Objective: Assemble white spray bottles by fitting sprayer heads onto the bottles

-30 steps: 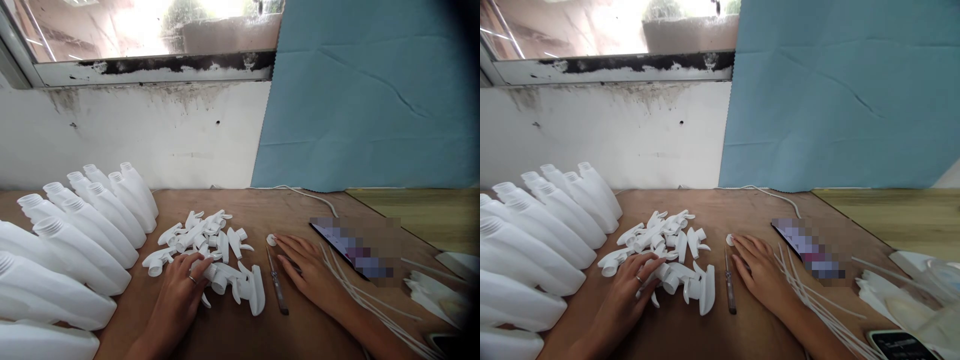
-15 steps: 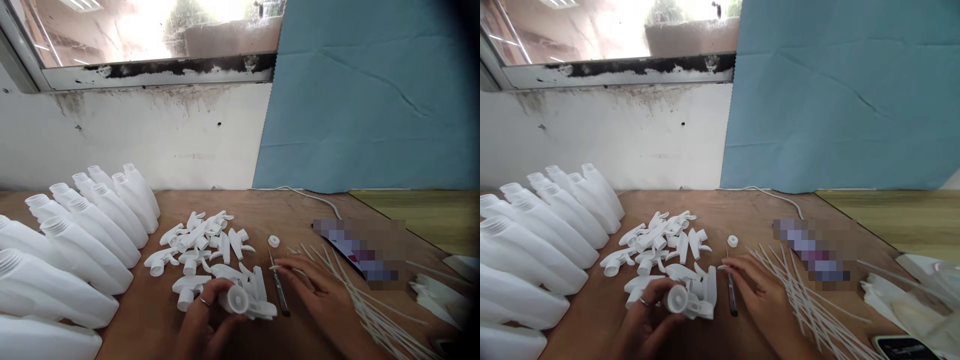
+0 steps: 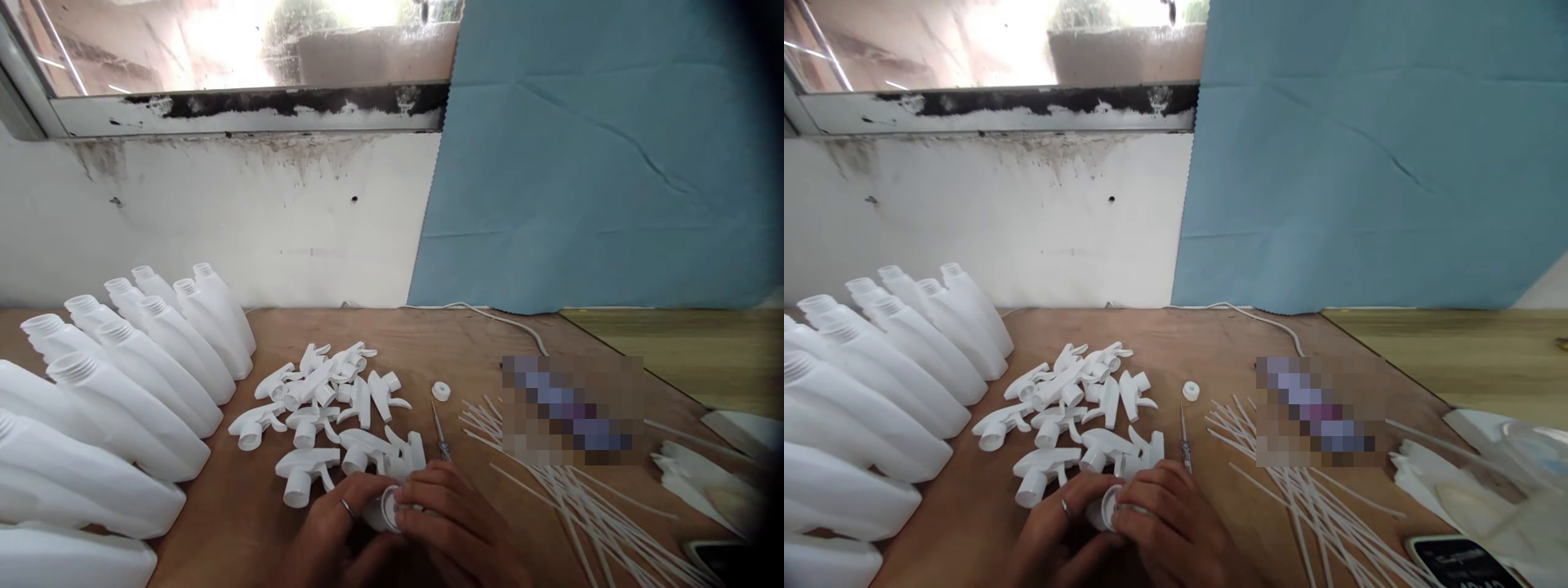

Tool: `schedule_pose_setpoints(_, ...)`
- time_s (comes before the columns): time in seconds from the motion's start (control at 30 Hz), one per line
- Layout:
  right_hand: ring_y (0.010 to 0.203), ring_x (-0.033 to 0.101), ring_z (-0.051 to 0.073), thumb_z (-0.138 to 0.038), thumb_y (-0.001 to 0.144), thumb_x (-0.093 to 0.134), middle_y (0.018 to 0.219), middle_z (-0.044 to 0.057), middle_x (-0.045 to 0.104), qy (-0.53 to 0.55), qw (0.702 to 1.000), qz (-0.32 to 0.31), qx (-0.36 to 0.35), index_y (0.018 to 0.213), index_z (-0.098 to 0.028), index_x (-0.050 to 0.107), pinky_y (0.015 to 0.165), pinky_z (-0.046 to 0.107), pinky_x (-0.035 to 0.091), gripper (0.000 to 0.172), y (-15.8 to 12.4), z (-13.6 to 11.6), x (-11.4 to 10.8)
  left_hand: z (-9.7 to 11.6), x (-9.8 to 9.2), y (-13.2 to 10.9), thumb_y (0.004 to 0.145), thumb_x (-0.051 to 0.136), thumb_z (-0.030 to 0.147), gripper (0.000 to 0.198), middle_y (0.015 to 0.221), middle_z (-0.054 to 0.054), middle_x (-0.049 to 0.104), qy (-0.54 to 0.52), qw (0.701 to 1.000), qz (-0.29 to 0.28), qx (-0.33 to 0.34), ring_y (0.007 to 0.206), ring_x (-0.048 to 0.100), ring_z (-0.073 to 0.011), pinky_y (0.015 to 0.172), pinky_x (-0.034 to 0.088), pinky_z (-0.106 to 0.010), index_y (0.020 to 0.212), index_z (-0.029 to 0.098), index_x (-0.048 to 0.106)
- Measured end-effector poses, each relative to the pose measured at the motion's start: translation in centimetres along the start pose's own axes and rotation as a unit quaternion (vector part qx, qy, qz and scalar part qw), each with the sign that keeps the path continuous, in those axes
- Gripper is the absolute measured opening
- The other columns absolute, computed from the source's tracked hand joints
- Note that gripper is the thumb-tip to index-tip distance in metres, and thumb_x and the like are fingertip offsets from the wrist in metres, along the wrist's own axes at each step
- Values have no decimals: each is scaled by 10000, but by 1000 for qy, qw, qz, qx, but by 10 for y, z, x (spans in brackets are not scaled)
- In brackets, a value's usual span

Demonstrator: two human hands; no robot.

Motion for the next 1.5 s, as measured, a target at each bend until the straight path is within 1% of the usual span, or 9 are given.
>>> schedule_pose_setpoints(0.2,1158,608,214,-98,901,567,1226,83,651,-9,1000,-22,20,1238,-280,538,961,322,535,384,-6,8,7,-2,-5,-7,915,634,251,465,1156,-16,703,34,999,9,-2,978,702,-159,866,564,-220,1333,316,441)
schedule_pose_setpoints(0.3,1092,635,213,-188,910,592,1231,111,618,-36,999,-3,20,1185,-257,537,908,293,552,289,-9,13,9,-7,-4,-12,921,631,270,438,1056,-23,715,27,999,22,-13,853,716,-147,779,579,-205,1309,293,431)
schedule_pose_setpoints(0.47,1034,632,214,-227,952,547,1147,122,649,-72,997,16,-15,1164,-201,525,923,324,531,215,-8,11,13,6,-3,-7,973,547,248,320,1114,-50,677,10,996,26,87,957,683,-141,850,545,-207,1275,272,447)
schedule_pose_setpoints(0.67,941,648,190,-165,964,483,1069,92,690,-70,997,-7,-23,1212,-205,515,876,295,541,253,-6,9,15,9,-3,-1,959,563,189,388,1127,-48,640,4,995,7,100,976,654,-127,875,524,-201,1306,285,417)
schedule_pose_setpoints(0.8,912,639,182,-73,899,518,1079,69,690,-29,999,-25,15,1257,-232,532,837,279,548,392,-11,14,19,4,1,-2,926,626,311,407,1077,-74,646,38,994,-25,98,929,665,-167,817,555,-241,1282,251,438)
schedule_pose_setpoints(0.93,885,639,186,-49,861,543,1053,52,696,-17,998,-16,50,1193,-253,592,830,290,545,393,-16,18,25,2,1,-2,950,586,292,280,1054,-60,671,77,993,-51,77,909,684,-159,814,562,-232,1209,241,495)
schedule_pose_setpoints(1.07,876,644,182,-22,837,537,1026,38,699,0,999,-3,52,1175,-257,603,807,274,543,417,-16,16,24,6,0,-2,949,591,282,272,1049,-46,693,105,990,-56,74,906,696,-148,815,563,-215,1209,239,521)
schedule_pose_setpoints(1.37,795,628,188,-53,893,503,915,58,688,-16,999,3,31,1088,-228,621,739,299,545,287,-15,13,25,13,0,-1,955,585,267,256,1020,-81,708,174,971,-29,162,893,711,-148,787,575,-198,1188,170,544)
schedule_pose_setpoints(1.5,801,637,185,-12,865,484,945,71,700,-39,999,8,13,1162,-223,598,725,307,539,382,-14,14,25,11,2,-3,988,512,280,204,1005,-72,702,193,969,-36,153,862,711,-134,760,577,-186,1158,174,551)
Point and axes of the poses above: each hand's wrist, its own y-axis towards the middle knuckle, its own x-axis out of the palm, z = x × y, the point moved 5 cm from there along y, towards the middle knuckle
